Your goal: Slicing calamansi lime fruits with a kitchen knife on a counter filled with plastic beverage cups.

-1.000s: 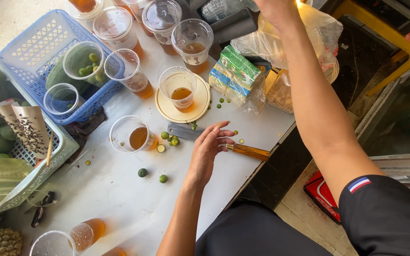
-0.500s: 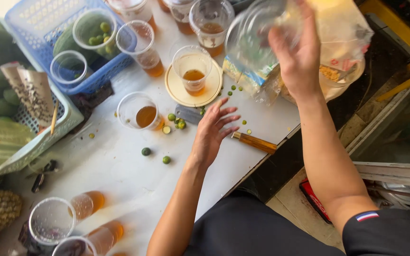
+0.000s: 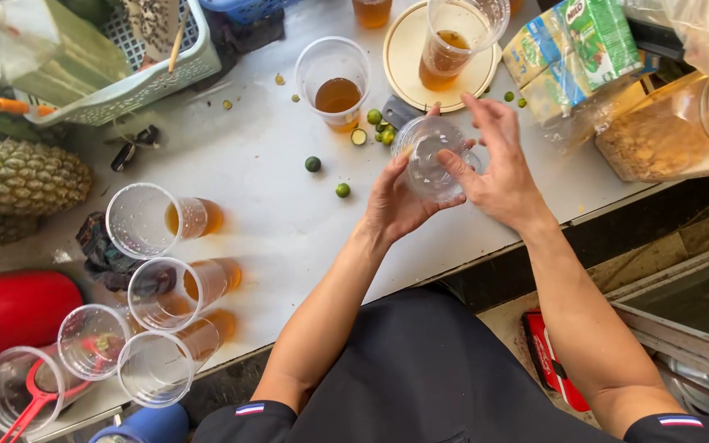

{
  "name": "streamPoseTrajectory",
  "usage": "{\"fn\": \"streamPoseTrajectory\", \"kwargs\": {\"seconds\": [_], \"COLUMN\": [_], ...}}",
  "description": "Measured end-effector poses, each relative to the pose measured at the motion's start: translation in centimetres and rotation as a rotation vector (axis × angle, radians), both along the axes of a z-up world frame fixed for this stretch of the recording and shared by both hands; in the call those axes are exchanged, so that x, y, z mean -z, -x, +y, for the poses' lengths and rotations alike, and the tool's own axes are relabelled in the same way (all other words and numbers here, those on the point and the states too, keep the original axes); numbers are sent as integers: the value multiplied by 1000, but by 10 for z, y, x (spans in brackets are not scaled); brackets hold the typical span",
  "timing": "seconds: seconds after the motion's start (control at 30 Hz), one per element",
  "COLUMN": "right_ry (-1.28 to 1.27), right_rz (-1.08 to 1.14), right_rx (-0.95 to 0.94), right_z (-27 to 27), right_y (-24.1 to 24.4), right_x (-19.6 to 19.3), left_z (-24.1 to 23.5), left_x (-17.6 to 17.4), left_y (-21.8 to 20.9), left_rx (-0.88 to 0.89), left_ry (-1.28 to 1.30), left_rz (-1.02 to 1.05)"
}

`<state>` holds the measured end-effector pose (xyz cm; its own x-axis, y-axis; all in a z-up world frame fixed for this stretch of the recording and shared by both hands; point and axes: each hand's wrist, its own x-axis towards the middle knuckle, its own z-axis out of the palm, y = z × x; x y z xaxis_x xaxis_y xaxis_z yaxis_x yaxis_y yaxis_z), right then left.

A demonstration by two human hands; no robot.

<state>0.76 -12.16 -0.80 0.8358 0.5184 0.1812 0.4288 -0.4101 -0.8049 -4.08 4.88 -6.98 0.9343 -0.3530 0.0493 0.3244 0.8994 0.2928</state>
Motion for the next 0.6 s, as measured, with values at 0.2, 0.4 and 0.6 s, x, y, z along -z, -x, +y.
{"fn": "streamPoseTrajectory", "kwargs": {"seconds": [0.2,0.4,0.6], "right_ry": [21,-133,-604], "right_rz": [-225,-74,332], "right_rx": [31,-48,38], "right_z": [13,11,-9], "right_y": [17,22,-16], "right_x": [-11,-3,-9], "left_z": [4,5,13], "left_x": [-1,14,24], "left_y": [1,2,4], "left_rx": [-161,-209,-134], "left_ry": [-166,-252,-94], "left_rz": [92,64,130]}}
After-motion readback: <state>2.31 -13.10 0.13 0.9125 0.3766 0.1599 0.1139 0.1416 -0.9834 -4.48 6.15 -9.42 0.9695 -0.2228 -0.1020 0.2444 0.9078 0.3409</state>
